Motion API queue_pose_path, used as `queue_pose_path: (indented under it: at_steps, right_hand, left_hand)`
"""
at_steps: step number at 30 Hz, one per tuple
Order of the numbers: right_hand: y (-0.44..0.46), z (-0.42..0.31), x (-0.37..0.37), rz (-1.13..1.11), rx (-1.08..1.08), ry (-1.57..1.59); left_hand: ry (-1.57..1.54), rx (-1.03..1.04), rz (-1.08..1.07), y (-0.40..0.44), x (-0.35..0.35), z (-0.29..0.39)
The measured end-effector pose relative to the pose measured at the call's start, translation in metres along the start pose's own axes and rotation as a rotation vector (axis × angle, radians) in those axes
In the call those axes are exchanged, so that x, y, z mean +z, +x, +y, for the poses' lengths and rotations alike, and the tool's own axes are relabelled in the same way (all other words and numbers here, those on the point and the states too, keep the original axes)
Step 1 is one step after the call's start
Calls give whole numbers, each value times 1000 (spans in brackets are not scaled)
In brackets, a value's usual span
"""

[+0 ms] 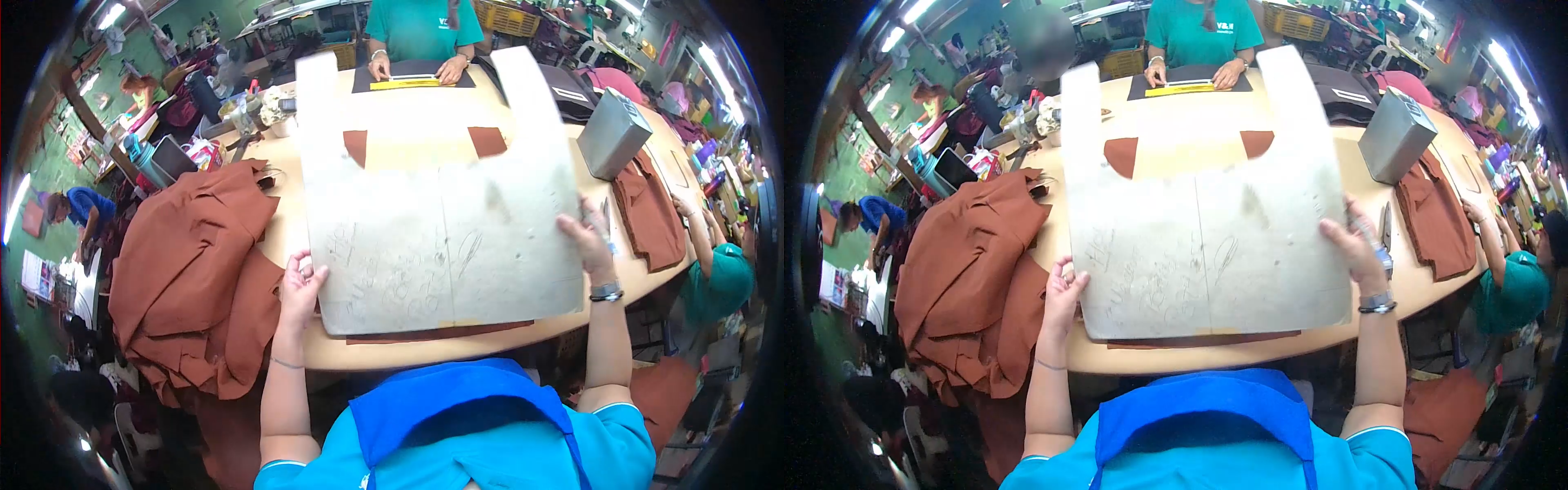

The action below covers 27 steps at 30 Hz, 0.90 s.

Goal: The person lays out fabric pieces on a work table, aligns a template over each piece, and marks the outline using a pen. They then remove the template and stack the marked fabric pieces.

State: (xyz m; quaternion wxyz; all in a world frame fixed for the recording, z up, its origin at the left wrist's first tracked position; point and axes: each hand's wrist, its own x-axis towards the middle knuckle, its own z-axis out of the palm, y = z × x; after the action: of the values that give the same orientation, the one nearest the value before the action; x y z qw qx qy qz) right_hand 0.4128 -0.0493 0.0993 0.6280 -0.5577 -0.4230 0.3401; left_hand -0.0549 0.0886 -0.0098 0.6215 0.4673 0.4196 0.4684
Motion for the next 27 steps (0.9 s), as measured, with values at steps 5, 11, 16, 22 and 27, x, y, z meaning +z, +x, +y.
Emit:
queue_pose_path:
  at_steps: [5, 11, 16, 22, 27]
  right_hand:
    - [-7, 90, -9, 31, 138, -211]
    - [-18, 103, -5, 156, 233, -324]
    - [-18, 111, -7, 167, 201, -470]
    - [-14, 108, -4, 189, 207, -528]
    - [-11, 109, -4, 180, 164, -551]
  left_hand:
    - [312, -55, 6, -9, 2, -11]
    - [718, -4, 33, -3, -3, -3]
    - [830, 12, 46, -2, -1, 5]
    - [932, 35, 60, 5, 1, 6]
    - [998, 48, 97, 3, 2, 6]
